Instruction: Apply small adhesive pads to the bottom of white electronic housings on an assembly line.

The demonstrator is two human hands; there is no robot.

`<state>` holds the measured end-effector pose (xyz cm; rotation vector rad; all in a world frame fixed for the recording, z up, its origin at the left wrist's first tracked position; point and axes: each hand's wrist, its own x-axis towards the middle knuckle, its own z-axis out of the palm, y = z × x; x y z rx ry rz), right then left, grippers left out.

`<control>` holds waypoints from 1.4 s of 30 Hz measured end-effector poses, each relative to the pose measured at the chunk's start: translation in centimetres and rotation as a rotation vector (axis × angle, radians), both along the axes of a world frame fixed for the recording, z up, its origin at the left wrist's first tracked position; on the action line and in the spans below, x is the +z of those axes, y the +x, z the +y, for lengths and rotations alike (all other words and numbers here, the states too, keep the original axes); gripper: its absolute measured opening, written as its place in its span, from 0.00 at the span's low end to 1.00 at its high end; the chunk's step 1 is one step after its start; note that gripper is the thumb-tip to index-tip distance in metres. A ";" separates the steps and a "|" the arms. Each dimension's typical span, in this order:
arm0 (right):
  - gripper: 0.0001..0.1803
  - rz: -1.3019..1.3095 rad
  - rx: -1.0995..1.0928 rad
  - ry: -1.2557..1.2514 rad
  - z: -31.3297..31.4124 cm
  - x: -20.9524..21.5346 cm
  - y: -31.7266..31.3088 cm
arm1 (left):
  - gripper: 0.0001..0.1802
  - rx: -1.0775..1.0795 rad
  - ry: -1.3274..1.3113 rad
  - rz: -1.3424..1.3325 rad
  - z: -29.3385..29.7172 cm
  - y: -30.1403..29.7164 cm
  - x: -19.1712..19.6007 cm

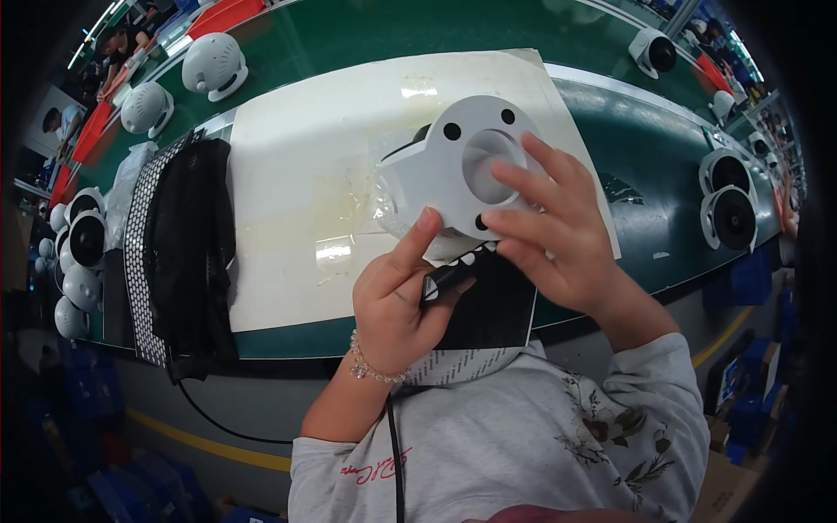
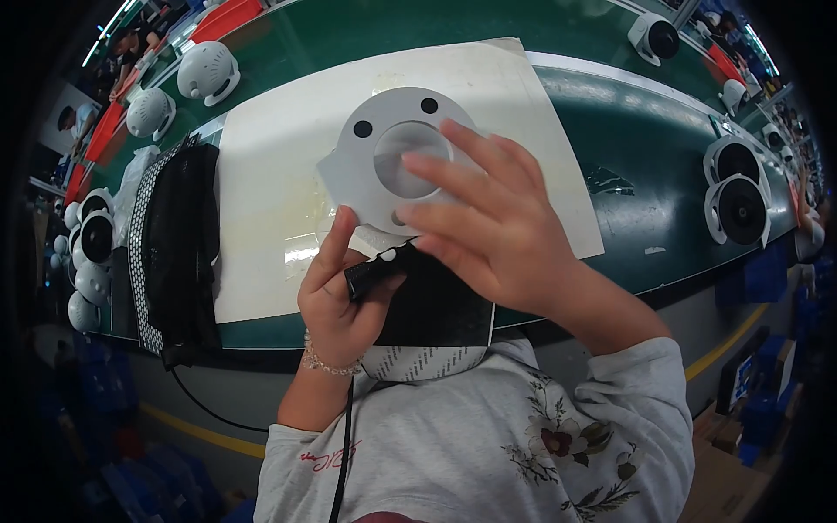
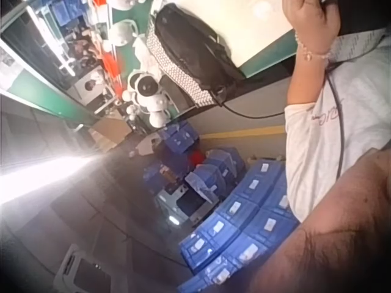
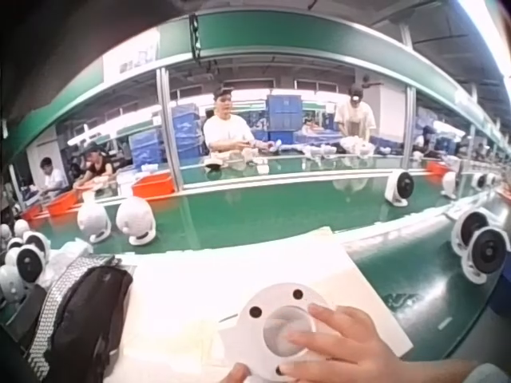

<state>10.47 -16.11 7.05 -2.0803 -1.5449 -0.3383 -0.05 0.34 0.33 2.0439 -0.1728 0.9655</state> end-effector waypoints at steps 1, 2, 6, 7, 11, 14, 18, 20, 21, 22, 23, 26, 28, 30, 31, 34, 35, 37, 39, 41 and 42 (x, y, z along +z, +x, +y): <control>0.13 -0.193 -0.054 -0.018 -0.2 -0.3 -0.5 | 0.12 -0.010 -0.003 -0.005 0.1 0.1 -0.1; 0.13 -0.191 -0.055 -0.020 -0.3 -0.4 -1.0 | 0.12 -0.027 -0.007 -0.008 0.0 0.1 -0.2; 0.14 -0.147 -0.107 0.137 0.5 -0.5 -2.1 | 0.11 -0.031 -0.017 -0.017 0.0 0.1 0.0; 0.14 -0.125 -0.044 0.126 0.8 -0.3 -2.2 | 0.11 -0.041 -0.024 -0.029 0.1 0.1 -0.2; 0.09 -0.043 0.046 0.152 1.8 -0.5 -1.8 | 0.09 -0.085 0.038 -0.007 0.5 -0.1 -0.8; 0.07 -0.199 0.073 0.250 1.8 -1.2 -1.5 | 0.10 -0.057 -0.025 -0.018 0.1 0.1 -0.2; 0.06 -0.301 0.122 0.307 1.0 -1.3 -1.2 | 0.11 -0.053 -0.025 -0.048 0.1 0.2 -0.4; 0.02 0.005 -0.094 0.351 0.3 -0.4 -0.2 | 0.11 -0.020 -0.018 0.002 -0.1 0.1 -0.2; 0.02 0.005 -0.095 0.350 0.0 -0.3 0.5 | 0.11 -0.022 -0.019 0.002 -0.2 0.0 -0.2; 0.02 0.088 -0.155 0.341 -0.2 -0.3 1.3 | 0.11 -0.013 -0.015 0.000 -0.2 0.0 -0.1; 0.03 0.170 -0.220 0.332 -0.5 -0.3 1.9 | 0.11 -0.009 -0.010 -0.003 -0.2 0.1 -0.1; 0.05 0.296 -0.174 0.272 -1.1 -0.3 2.1 | 0.11 -0.010 -0.015 0.006 -0.3 0.2 0.0; 0.05 0.355 -0.149 0.233 -1.3 -0.2 1.9 | 0.11 -0.003 -0.009 0.007 -0.4 0.2 -0.1; 0.05 0.353 -0.163 0.220 -1.4 -0.1 1.3 | 0.11 -0.002 -0.004 0.009 -0.5 0.2 -0.1; 0.05 0.354 -0.168 0.220 -1.6 0.1 1.1 | 0.12 -0.002 0.000 0.006 -0.5 0.2 0.0; 0.06 -0.037 -0.270 0.093 -1.9 0.8 0.3 | 0.12 -0.002 0.011 -0.007 -0.5 0.3 -0.1; 0.08 -0.189 -0.291 -0.019 -2.2 1.0 -0.2 | 0.12 -0.004 0.018 -0.016 -0.4 0.3 -0.1; 0.10 -0.340 -0.309 -0.132 -2.4 1.8 -0.7 | 0.12 -0.008 0.023 -0.010 -0.5 0.3 -0.1; 0.15 -0.275 -0.302 -0.264 -2.5 2.9 -1.0 | 0.13 -0.010 0.030 -0.006 -0.4 0.2 -0.2; 0.17 -0.246 -0.303 -0.172 -1.7 3.3 0.3 | 0.13 -0.014 0.037 -0.005 -0.3 0.1 -0.5; 0.19 -0.218 -0.314 -0.082 -1.3 3.5 1.3 | 0.13 -0.018 0.037 -0.008 -0.4 0.2 -0.5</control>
